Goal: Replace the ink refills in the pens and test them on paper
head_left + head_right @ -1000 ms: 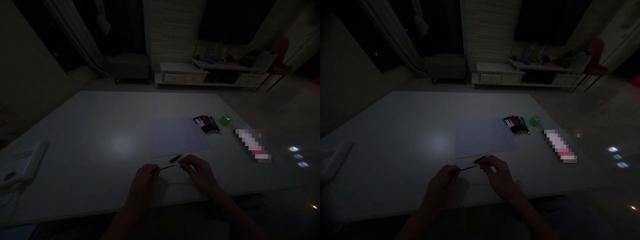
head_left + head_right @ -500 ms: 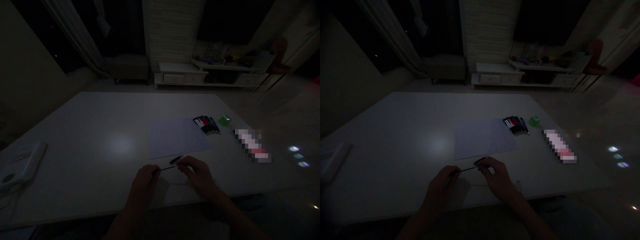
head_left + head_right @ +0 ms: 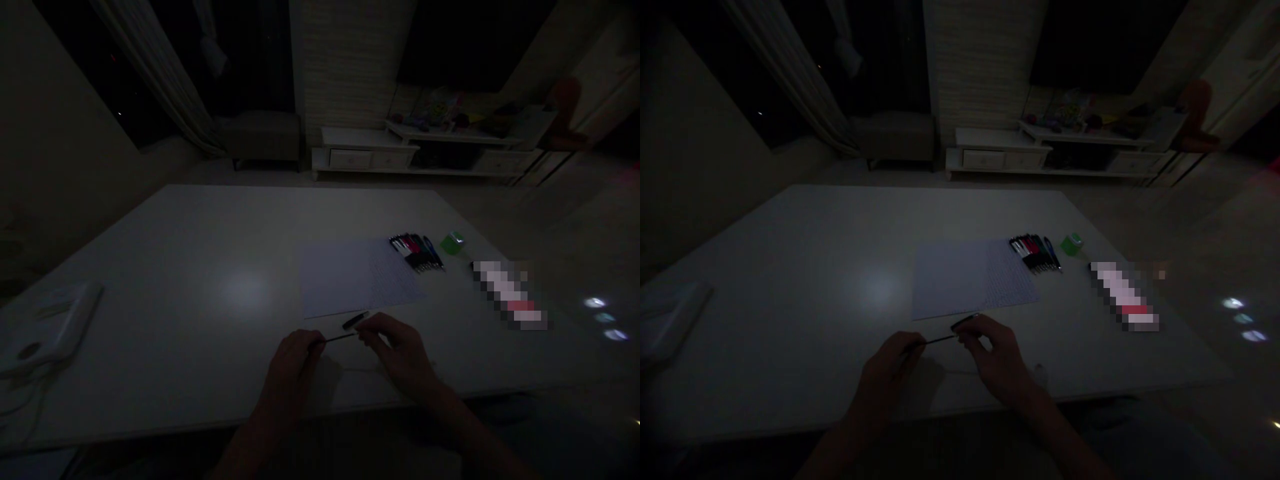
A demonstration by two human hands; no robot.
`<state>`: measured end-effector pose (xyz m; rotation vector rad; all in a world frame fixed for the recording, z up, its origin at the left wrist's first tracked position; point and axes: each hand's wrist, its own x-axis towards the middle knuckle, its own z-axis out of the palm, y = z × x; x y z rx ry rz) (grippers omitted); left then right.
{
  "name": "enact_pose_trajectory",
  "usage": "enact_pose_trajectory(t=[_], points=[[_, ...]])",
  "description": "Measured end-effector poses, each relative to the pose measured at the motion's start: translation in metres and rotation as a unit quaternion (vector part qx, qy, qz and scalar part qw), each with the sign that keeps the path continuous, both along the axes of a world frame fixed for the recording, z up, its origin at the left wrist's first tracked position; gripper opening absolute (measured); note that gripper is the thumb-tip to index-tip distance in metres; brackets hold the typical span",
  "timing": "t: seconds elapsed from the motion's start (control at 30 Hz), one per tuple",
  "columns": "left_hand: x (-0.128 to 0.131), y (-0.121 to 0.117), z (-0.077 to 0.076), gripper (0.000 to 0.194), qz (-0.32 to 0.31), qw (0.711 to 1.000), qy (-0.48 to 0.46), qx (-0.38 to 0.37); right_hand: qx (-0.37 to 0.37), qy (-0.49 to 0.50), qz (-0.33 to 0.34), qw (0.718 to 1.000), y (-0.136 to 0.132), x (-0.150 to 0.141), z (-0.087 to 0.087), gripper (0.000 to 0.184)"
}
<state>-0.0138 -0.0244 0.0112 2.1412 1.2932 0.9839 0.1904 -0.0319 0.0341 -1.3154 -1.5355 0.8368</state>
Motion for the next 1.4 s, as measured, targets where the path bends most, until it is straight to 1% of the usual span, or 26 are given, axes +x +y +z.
enact_pose_trajectory(t=[0.23,0.4,0.47,0.5,0.57,0.6,0.63,0.77,0.87,0.93,1.0,1.07,1.13,1.2,1.3,1.4], points=[[0.001,-0.001,-0.002,0.012,0.003,1.0,-0.004,-0.008,0.007,0.003,-0.001,1.0,0.001,0.0,0.0,0.009],[0.006,-0.004,-0.004,0.013,-0.011,1.0,-0.006,0.016,0.034,-0.011,0.031,0.999,-0.003,-0.01,-0.002,0.009],[0.008,-0.004,-0.005,0.012,-0.017,1.0,-0.001,0.025,0.032,-0.02,0.042,0.998,-0.003,-0.011,-0.003,0.01],[0.009,-0.004,-0.005,0.012,-0.021,0.999,0.003,0.024,0.022,-0.025,0.051,0.998,-0.003,-0.01,-0.005,0.015],[0.01,-0.004,-0.006,0.012,-0.023,1.0,0.008,0.012,0.002,-0.046,0.069,0.997,0.002,-0.003,-0.008,0.031],[0.01,-0.003,-0.005,0.012,-0.019,1.0,0.008,0.006,0.002,-0.066,0.073,0.995,0.005,0.001,-0.011,0.036],[0.01,-0.003,-0.005,0.012,-0.014,1.0,0.006,0.0,0.011,-0.091,0.069,0.993,0.009,0.006,-0.014,0.038],[0.008,-0.001,-0.003,0.012,-0.005,1.0,-0.001,-0.003,0.068,-0.203,-0.008,0.977,0.028,0.02,-0.028,0.019],[0.006,0.0,-0.002,0.012,0.001,1.0,-0.004,0.007,0.079,-0.236,-0.018,0.968,0.034,0.023,-0.032,0.011],[0.004,0.0,0.0,0.012,0.007,1.0,-0.002,0.011,0.058,-0.23,-0.017,0.971,0.033,0.026,-0.028,0.01],[0.001,0.001,0.0,0.012,0.01,1.0,-0.001,0.019,0.02,-0.201,-0.032,0.979,0.028,0.03,-0.021,0.012],[-0.001,0.003,0.0,0.012,0.015,1.0,-0.001,0.024,-0.002,-0.168,-0.05,0.984,0.021,0.034,-0.013,0.013],[-0.002,0.003,0.0,0.012,0.016,1.0,-0.001,0.026,0.008,-0.15,-0.055,0.987,0.015,0.036,-0.007,0.013],[-0.003,0.003,-0.001,0.011,0.017,0.999,-0.001,0.029,0.028,-0.142,-0.045,0.988,0.011,0.035,-0.003,0.012],[-0.002,0.003,-0.002,0.011,0.016,0.999,0.003,0.037,0.048,-0.133,-0.027,0.99,0.009,0.03,0.001,0.01],[-0.001,0.002,-0.002,0.011,0.011,0.999,0.013,0.031,0.053,-0.123,-0.015,0.991,0.009,0.026,0.005,0.009]])
